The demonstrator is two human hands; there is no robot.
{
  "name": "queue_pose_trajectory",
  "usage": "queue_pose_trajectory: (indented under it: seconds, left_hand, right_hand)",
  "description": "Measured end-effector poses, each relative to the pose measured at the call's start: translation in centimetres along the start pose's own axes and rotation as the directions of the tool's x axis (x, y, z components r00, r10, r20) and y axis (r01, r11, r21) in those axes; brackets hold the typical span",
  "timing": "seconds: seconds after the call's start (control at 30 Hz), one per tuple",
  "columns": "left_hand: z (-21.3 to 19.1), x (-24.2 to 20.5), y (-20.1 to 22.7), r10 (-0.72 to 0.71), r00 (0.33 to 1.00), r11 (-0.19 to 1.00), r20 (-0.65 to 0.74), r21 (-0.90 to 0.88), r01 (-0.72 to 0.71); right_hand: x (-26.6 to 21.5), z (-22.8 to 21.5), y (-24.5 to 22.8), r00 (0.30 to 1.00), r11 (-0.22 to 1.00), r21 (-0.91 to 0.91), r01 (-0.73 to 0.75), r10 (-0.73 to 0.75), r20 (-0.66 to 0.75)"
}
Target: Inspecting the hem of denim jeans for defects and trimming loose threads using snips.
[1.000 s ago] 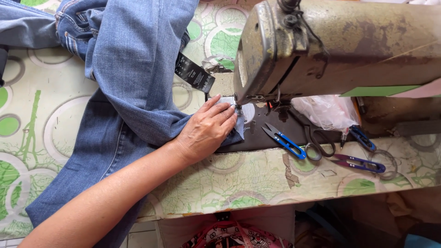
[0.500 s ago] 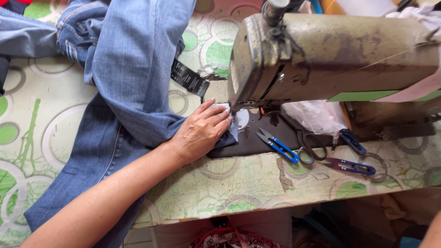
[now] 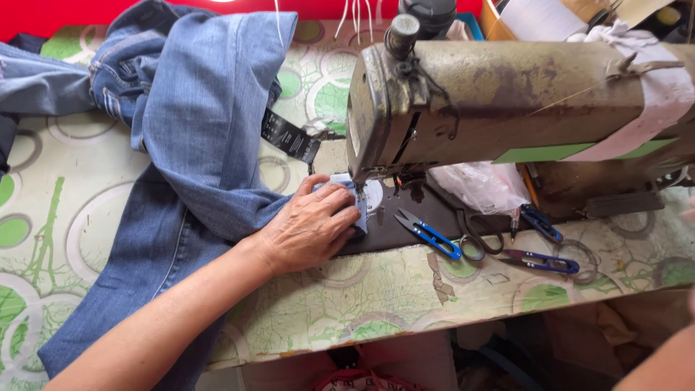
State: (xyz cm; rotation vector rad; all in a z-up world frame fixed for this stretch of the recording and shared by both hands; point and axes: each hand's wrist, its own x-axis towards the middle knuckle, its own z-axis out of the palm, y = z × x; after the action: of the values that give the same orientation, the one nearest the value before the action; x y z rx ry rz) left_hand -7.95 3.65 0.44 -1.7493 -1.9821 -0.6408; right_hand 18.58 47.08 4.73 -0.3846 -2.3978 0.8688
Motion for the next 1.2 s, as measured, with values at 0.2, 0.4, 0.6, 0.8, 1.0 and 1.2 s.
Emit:
queue_pose_trajectory:
  seconds: [0.2, 0.4, 0.6, 0.8, 1.0, 1.2]
  left_hand:
    - [0.8, -0.4, 1.6, 0.028, 0.998, 0.993, 0.051, 0.112, -0.033]
    - [1.1, -1.0, 1.0, 0.017, 0.994, 1.000, -0.112, 0.016, -0.016]
    - [0.9, -1.5, -0.2, 0.038, 0.997, 0.992, -0.060, -0.117, -0.044]
    - [1.4, -1.7, -0.5, 0.035, 0.995, 0.992, -0.097, -0.116, -0.046]
    - [1.4, -1.6, -0.8, 0.059, 0.994, 0.993, -0.094, -0.098, -0.068]
    - [2.4, -1.7, -1.6, 0.066, 0.992, 0.997, -0.111, -0.038, -0.071]
  right_hand:
    - [1.2, 15.5, -17.9, 0.804, 0.862, 0.038, 0.506, -0.487, 0.341]
    - [0.9, 24.8, -15.0, 0.633, 0.696, 0.200, 0.689, -0.713, 0.302]
    - [-0.2, 23.7, -15.4, 0.580, 0.610, 0.085, 0.787, -0.781, 0.233]
    - [-0.1, 23.7, -15.2, 0.551, 0.584, 0.111, 0.804, -0.802, 0.231]
    - [0.1, 23.4, -15.8, 0.568, 0.597, 0.111, 0.794, -0.795, 0.214]
    - [0.2, 23.6, -15.7, 0.592, 0.621, 0.089, 0.779, -0.775, 0.221]
